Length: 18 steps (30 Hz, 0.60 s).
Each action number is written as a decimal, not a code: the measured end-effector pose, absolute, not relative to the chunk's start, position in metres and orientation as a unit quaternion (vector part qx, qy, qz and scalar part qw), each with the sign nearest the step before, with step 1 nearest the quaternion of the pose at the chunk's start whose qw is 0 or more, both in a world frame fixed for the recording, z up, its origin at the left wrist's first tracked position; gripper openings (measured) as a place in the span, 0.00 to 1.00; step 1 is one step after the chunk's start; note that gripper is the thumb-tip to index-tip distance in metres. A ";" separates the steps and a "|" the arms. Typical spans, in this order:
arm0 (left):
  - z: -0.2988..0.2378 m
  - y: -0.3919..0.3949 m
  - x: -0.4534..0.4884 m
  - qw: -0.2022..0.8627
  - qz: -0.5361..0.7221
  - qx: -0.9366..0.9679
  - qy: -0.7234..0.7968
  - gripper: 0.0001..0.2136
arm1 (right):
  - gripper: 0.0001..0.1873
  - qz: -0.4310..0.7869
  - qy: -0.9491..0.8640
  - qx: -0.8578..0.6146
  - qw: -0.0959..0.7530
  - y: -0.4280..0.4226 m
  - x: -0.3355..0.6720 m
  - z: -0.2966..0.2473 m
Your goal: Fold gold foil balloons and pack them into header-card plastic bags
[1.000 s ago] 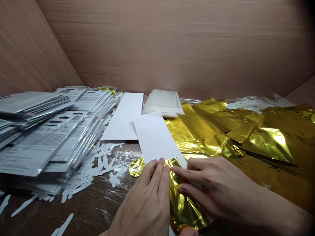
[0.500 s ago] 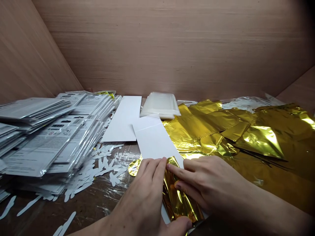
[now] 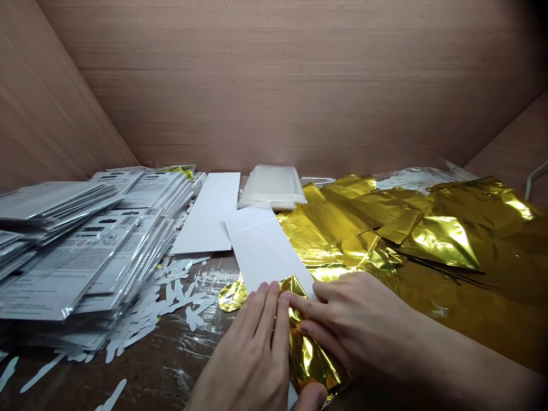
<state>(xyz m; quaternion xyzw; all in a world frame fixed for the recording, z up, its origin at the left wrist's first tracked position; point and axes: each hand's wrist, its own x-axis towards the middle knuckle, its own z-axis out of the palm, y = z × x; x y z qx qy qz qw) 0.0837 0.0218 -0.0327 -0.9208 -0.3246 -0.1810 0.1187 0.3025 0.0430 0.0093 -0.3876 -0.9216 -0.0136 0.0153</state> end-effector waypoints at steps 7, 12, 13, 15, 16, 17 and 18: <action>-0.038 0.021 0.085 0.136 -0.148 -0.924 -0.325 0.35 | 0.16 -0.027 -0.923 -0.383 0.007 0.042 0.299 0.009; -0.040 0.018 0.085 0.119 -0.119 -0.931 -0.324 0.36 | 0.17 0.028 -0.915 -0.401 0.016 0.046 0.304 0.016; -0.039 0.017 0.085 0.114 -0.115 -0.931 -0.328 0.36 | 0.17 0.051 -0.913 -0.404 0.033 0.049 0.306 0.019; -0.038 0.016 0.086 0.099 -0.110 -0.929 -0.339 0.36 | 0.18 0.092 -0.896 -0.423 0.099 0.057 0.310 0.025; -0.036 0.015 0.087 0.088 -0.107 -0.928 -0.346 0.36 | 0.19 0.104 -0.882 -0.439 0.135 0.062 0.312 0.028; -0.035 0.015 0.088 0.076 -0.105 -0.927 -0.351 0.36 | 0.19 0.115 -0.866 -0.459 0.163 0.067 0.313 0.031; -0.033 0.014 0.089 0.063 -0.101 -0.927 -0.356 0.36 | 0.20 0.126 -0.850 -0.479 0.177 0.071 0.313 0.033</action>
